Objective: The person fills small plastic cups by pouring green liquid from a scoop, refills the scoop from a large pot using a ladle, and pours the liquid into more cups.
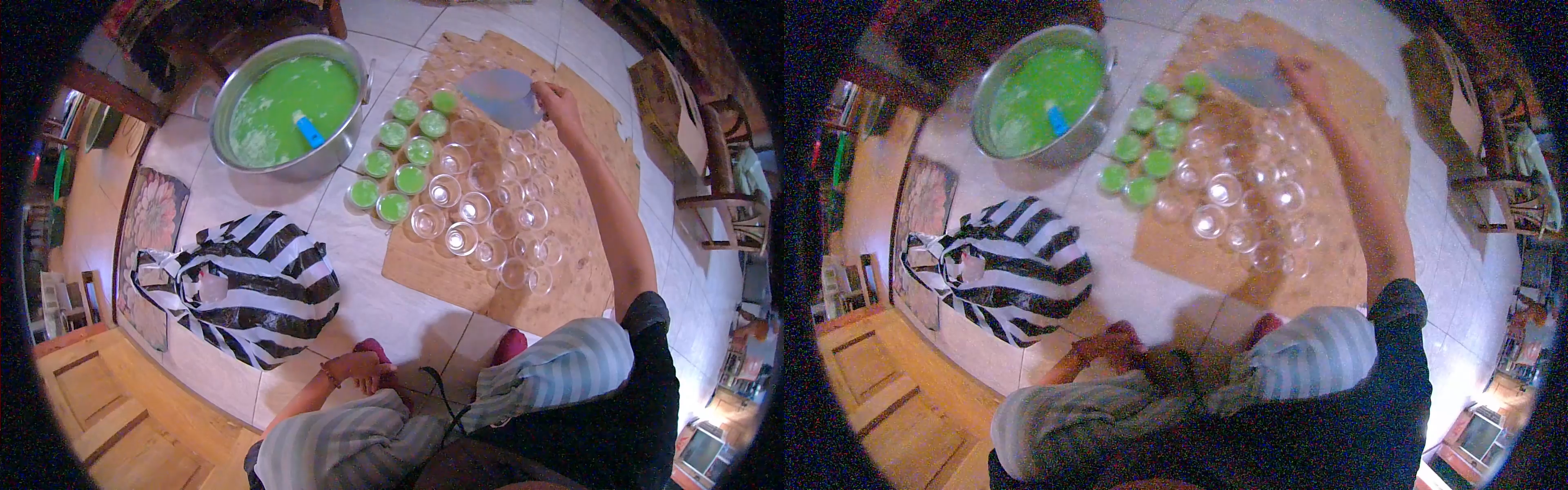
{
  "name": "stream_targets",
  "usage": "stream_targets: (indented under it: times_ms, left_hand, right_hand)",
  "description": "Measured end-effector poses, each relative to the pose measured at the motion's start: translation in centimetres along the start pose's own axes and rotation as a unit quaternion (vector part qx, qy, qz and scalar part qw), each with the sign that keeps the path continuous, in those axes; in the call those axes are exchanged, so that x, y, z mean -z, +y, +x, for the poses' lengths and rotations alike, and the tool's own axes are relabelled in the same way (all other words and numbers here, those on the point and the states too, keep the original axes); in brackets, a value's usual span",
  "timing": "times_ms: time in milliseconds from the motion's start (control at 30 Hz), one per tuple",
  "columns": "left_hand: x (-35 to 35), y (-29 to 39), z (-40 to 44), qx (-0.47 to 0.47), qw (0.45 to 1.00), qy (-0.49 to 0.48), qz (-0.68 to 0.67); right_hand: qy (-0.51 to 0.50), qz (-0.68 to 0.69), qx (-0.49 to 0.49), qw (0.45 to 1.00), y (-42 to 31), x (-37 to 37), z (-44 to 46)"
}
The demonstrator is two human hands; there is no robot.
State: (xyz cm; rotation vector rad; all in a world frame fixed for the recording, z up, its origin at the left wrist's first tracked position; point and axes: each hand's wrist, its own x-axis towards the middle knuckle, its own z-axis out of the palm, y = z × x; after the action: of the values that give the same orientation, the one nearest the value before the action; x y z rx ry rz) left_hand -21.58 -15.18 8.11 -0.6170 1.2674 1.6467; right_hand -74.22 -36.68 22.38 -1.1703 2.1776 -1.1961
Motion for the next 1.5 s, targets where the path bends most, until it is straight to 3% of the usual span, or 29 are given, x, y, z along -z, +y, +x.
stream_targets:
  times_ms: [200, 367, 700, 867, 1200, 1500]
  left_hand:
    - [0.3, 0.4, -1.1, -0.037, 0.999, 0.004, -0.013]
    - [0.2, -0.2, 0.1, -0.002, 0.999, -0.01, -0.042]
    - [-0.1, -0.5, -0.4, -0.053, 0.998, 0.005, -0.022]
    - [-0.2, -0.5, 0.4, -0.008, 1.0, -0.004, -0.03]
    - [0.3, 1.0, -1.9, -0.028, 1.0, 0.004, -0.002]
    - [0.3, -0.9, 0.8, -0.037, 0.999, -0.026, -0.003]
  right_hand:
    - [-0.041, 0.075, 0.04, 0.996, 0.0, -0.8, 1.2]
    - [-0.051, -0.025, 0.085, 0.995, -2.1, -2.5, 2.2]
    - [-0.036, -0.245, 0.16, 0.955, -4.4, -5.3, 3.0]
    - [-0.053, -0.277, 0.17, 0.944, -6.7, -4.7, 1.6]
    - [-0.049, -0.354, 0.217, 0.909, -7.3, -4.3, 2.4]
    - [-0.059, -0.337, 0.217, 0.914, -8.8, -4.3, 2.3]
